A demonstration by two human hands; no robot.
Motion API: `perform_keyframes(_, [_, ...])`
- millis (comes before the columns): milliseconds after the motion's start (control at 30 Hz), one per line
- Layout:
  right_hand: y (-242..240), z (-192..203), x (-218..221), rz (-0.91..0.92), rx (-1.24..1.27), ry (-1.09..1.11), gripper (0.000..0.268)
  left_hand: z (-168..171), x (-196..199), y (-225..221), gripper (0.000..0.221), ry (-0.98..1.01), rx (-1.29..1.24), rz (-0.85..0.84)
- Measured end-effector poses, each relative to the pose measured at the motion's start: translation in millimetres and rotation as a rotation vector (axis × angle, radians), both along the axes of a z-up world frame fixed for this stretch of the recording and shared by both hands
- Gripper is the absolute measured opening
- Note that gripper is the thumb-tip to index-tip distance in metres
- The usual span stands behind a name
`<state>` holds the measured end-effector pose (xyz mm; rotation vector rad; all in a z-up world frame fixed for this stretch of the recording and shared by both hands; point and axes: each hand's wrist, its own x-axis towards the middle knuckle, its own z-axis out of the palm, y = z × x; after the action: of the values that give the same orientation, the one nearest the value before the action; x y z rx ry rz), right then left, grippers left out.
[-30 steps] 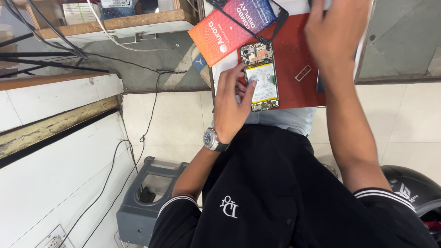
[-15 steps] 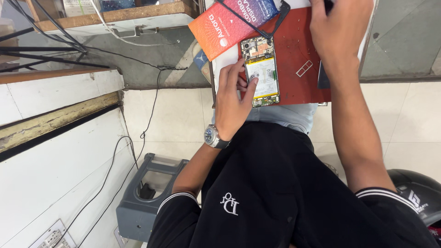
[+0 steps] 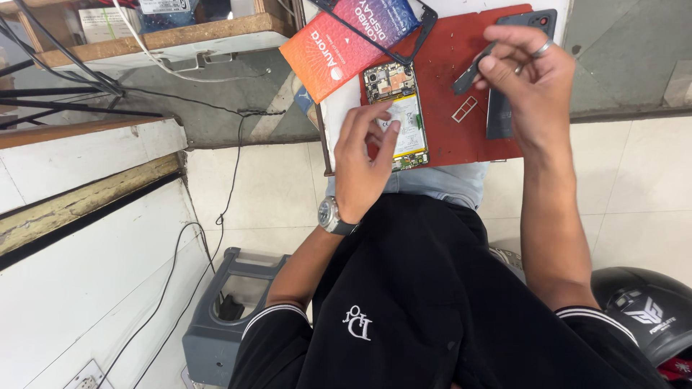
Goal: The person removes a battery from a disassembled smartphone, places it on the table, and then uses a screwdriver to tighten screws on the phone's internal components. The person handles the phone and tools with both hands throughout the process.
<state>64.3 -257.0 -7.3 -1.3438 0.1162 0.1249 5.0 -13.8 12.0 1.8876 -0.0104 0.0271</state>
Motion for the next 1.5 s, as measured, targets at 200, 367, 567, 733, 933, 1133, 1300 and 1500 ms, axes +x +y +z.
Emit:
perform_keyframes(200, [13.9, 0.9, -24.6, 0.087, -0.048, 0.054, 0.012, -2.5, 4.8, -6.1, 0.026, 0.095, -0.157, -0.014])
perform_keyframes(367, [36.1, 2.1, -63.1, 0.202, -0.155, 0.248, 0.008, -11.7, -0.3, 20.0, 0.021, 0.097, -0.037, 0.09])
perform_keyframes(567, [61.6, -1.2, -94.9, 0.16, -0.276, 0.337, 0.009, -12.1, -19.8, 41.7, 0.028, 0.398, -0.058, 0.004])
perform_keyframes(733, [65.2, 2.3, -92.3, 0.127, -0.345, 0.346, 0.01, -8.3, -24.7, 37.7, 0.035, 0.376, 0.032, -0.019])
perform_keyframes(933, [69.9, 11.2, -90.5, 0.133, -0.432, 0.291, 0.012, -10.7, -30.3, 39.1, 0.044, 0.308, 0.052, -0.058])
perform_keyframes(1133, [72.4, 19.4, -89.1, 0.148, -0.754, 0.07, 0.014, -15.7, -36.3, 32.8, 0.057, 0.308, 0.064, -0.073])
perform_keyframes(1300, [74.2, 20.3, -90.9, 0.163, -0.788, -0.025, 0.015, -17.2, -36.8, 29.6, 0.058, 0.29, 0.07, -0.085])
perform_keyframes(1500, [75.1, 18.8, -95.9, 0.228, -0.998, -0.262, 0.026, -16.3, -40.7, 28.3, 0.058, 0.234, 0.098, -0.081])
